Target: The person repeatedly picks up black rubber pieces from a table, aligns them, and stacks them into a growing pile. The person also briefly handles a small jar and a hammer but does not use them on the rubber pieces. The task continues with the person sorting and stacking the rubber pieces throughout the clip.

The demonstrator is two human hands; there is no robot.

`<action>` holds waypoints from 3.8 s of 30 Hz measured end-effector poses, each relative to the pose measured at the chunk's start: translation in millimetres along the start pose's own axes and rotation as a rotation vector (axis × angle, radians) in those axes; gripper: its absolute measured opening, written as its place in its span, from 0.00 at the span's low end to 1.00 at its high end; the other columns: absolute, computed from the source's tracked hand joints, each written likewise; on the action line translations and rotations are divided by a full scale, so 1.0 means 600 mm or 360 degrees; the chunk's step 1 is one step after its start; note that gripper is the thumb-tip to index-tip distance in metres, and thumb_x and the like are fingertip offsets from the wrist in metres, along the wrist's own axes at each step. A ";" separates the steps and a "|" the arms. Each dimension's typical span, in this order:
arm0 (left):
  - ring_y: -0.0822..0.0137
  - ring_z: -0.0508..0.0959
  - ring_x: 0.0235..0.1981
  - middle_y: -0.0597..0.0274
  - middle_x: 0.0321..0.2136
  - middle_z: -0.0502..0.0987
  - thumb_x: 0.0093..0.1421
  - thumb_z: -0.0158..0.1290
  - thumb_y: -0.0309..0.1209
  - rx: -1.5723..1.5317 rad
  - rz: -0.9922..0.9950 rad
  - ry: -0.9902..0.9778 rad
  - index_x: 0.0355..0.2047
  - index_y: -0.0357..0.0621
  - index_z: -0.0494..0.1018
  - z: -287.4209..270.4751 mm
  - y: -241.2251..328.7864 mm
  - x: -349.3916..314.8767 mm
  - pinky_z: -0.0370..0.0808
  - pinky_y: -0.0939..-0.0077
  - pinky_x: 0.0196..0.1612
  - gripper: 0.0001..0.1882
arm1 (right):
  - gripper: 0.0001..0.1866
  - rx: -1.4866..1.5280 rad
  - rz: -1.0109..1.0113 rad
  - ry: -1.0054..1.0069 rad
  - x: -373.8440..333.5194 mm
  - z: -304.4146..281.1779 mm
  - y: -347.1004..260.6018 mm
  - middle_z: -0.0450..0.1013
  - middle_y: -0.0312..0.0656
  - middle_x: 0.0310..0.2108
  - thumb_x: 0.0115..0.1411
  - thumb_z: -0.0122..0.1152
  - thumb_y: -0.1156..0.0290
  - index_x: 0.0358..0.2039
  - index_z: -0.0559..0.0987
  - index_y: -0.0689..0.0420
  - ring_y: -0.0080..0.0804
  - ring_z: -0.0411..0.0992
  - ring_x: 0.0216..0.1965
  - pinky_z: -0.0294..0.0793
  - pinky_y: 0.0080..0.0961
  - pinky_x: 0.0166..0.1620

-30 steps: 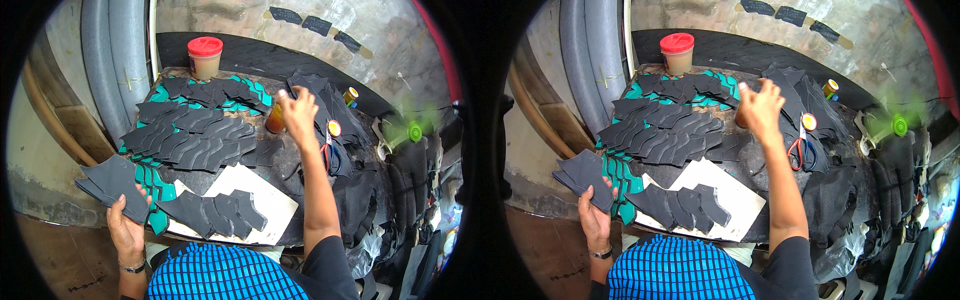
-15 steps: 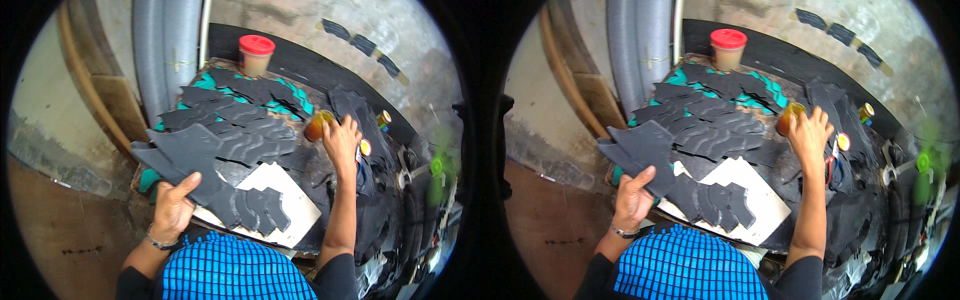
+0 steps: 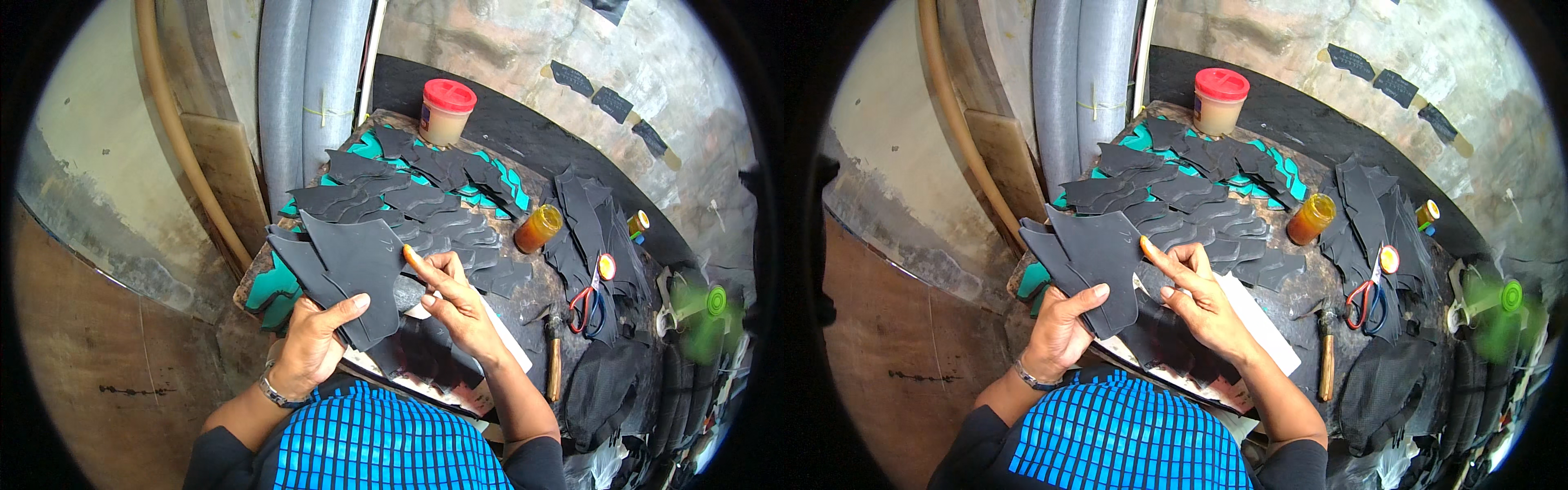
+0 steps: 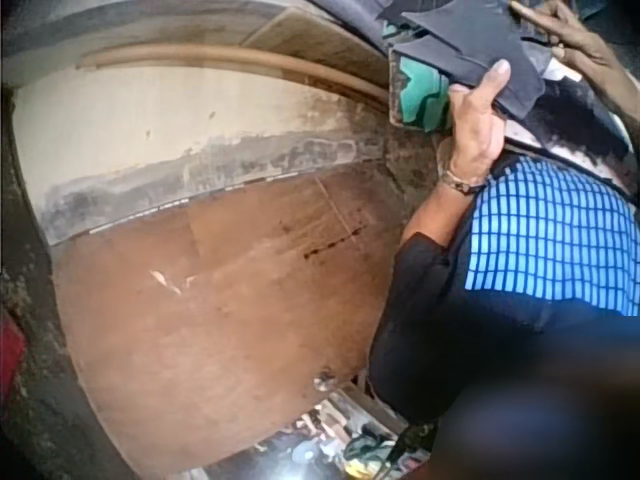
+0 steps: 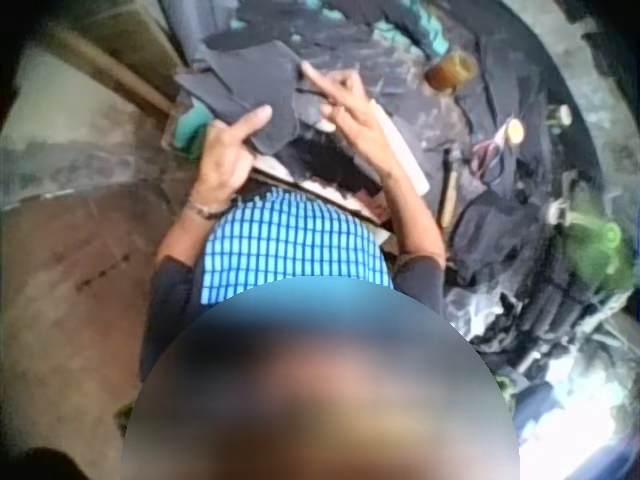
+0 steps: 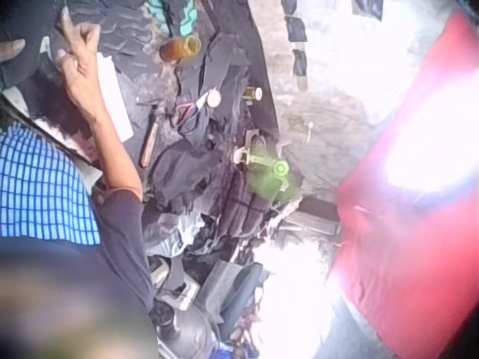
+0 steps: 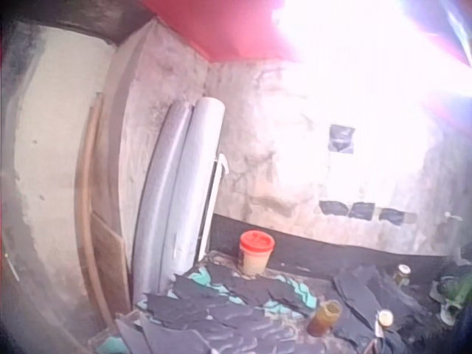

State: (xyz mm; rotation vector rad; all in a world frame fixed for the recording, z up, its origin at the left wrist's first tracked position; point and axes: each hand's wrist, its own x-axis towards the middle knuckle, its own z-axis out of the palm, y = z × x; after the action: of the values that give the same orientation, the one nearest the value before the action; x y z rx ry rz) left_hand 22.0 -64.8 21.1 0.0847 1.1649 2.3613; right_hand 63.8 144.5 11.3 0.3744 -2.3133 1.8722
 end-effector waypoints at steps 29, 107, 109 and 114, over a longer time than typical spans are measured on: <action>0.69 0.77 0.47 0.59 0.46 0.76 0.60 0.54 0.22 0.0121 0.0162 0.0106 0.53 0.35 0.68 -0.011 -0.014 0.008 0.74 0.71 0.53 0.20 | 0.37 -0.1084 -0.0650 -0.0005 -0.062 0.050 0.009 0.64 0.43 0.37 0.40 0.64 0.76 0.57 0.76 0.51 0.37 0.62 0.35 0.62 0.34 0.42; 0.67 0.77 0.46 0.57 0.47 0.77 0.57 0.58 0.19 0.0378 0.0333 0.0185 0.53 0.35 0.68 -0.067 0.005 -0.007 0.75 0.70 0.52 0.22 | 0.30 -0.1187 -0.0900 0.0062 -0.009 0.012 0.015 0.65 0.43 0.36 0.37 0.58 0.81 0.45 0.82 0.47 0.38 0.66 0.40 0.63 0.39 0.44; 0.69 0.78 0.45 0.58 0.45 0.78 0.56 0.59 0.19 0.0507 0.0337 0.0223 0.50 0.34 0.71 -0.080 -0.007 -0.006 0.74 0.73 0.51 0.20 | 0.31 -0.1072 -0.0688 0.0463 0.006 -0.042 0.029 0.64 0.47 0.40 0.38 0.53 0.85 0.47 0.80 0.54 0.41 0.65 0.42 0.67 0.35 0.48; 0.69 0.78 0.41 0.58 0.42 0.80 0.54 0.62 0.19 0.0878 0.0200 0.0319 0.46 0.31 0.74 -0.102 -0.042 -0.016 0.75 0.74 0.47 0.19 | 0.22 -0.1344 -0.0049 0.1133 0.025 -0.212 0.063 0.65 0.48 0.49 0.67 0.47 0.57 0.56 0.75 0.54 0.41 0.62 0.53 0.58 0.36 0.59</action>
State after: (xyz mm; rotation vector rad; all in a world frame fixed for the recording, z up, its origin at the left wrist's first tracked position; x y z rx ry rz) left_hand 24.1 -100.8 -34.8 0.1123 1.9339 2.1182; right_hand 33.0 274.2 7.1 -0.3109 -2.2442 0.6705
